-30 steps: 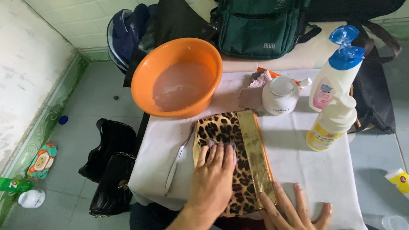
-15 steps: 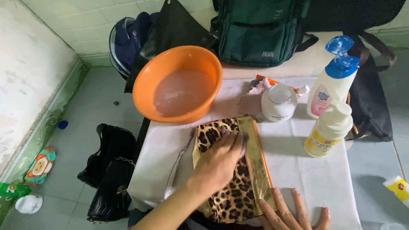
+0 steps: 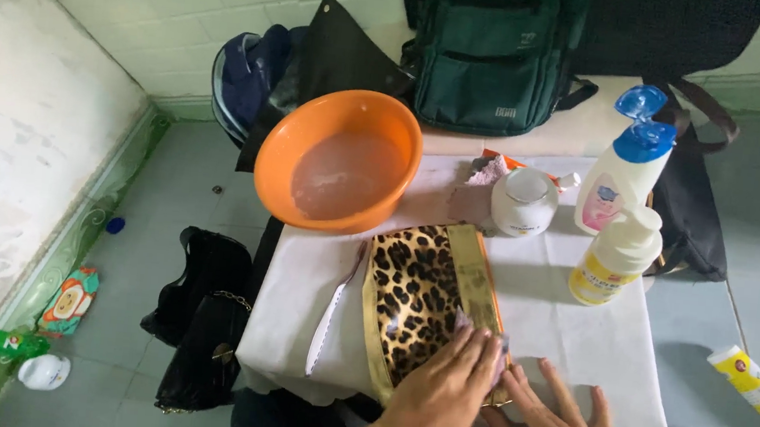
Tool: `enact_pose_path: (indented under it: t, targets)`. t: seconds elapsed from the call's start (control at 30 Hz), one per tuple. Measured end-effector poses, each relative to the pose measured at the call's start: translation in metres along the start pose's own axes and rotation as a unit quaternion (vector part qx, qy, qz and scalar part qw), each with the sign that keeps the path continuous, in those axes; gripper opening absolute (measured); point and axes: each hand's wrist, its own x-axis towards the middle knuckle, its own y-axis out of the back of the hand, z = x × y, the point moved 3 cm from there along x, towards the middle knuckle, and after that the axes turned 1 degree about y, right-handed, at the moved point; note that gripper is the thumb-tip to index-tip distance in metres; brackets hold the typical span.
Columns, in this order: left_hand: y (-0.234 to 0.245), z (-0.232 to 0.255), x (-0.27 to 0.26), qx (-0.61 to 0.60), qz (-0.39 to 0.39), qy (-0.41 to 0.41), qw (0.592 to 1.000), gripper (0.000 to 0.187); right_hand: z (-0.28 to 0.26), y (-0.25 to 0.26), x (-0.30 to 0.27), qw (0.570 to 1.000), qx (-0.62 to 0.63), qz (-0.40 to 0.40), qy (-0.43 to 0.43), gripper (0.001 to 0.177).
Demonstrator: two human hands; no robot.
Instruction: Cleaning a leopard-print pouch using a toothbrush and liquid cleaner
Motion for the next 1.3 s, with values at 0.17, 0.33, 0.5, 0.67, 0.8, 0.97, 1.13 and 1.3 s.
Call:
enact_pose_path:
  t: [0.17,0.33,0.5,0.67,0.8,0.97,1.13,1.3]
  targets:
    - [-0.04,0.02,-0.018,-0.02,0.0,0.102,0.995,0.043,0.037,-0.02,-0.013,0.999,-0.014,-0.017,0.044,0.066]
    - [0.001,-0.023,0.031,0.031,0.119,0.082,0.989,0.041,0.014,-0.009,-0.005,0.996,-0.038,0.03,0.075,0.055]
    - [-0.037,-0.124,0.065,0.097,0.03,0.151,0.983,0.038,0.02,-0.01,-0.002,0.998,-0.022,-0.007,0.053,0.052]
    - [-0.008,-0.065,0.049,0.117,0.045,0.165,0.978,0.031,0.021,-0.011,-0.002,0.997,-0.021,0.025,0.066,0.044]
    - [0.003,-0.007,-0.009,0.085,0.064,0.091,0.99,0.042,0.024,-0.017,-0.004,0.993,-0.016,0.067,0.099,0.041]
    - [0.036,-0.057,-0.025,-0.029,-0.049,0.203,0.977,0.032,0.048,-0.036,-0.01,0.986,-0.069,0.061,0.139,0.046]
    - [0.038,-0.117,-0.008,0.074,0.067,0.246,0.964,0.033,0.056,-0.045,-0.009,0.966,-0.121,0.096,0.208,0.052]
    - [0.024,-0.12,0.016,0.149,0.184,0.242,0.941,0.017,0.05,-0.04,-0.009,0.976,-0.129,0.059,0.163,0.048]
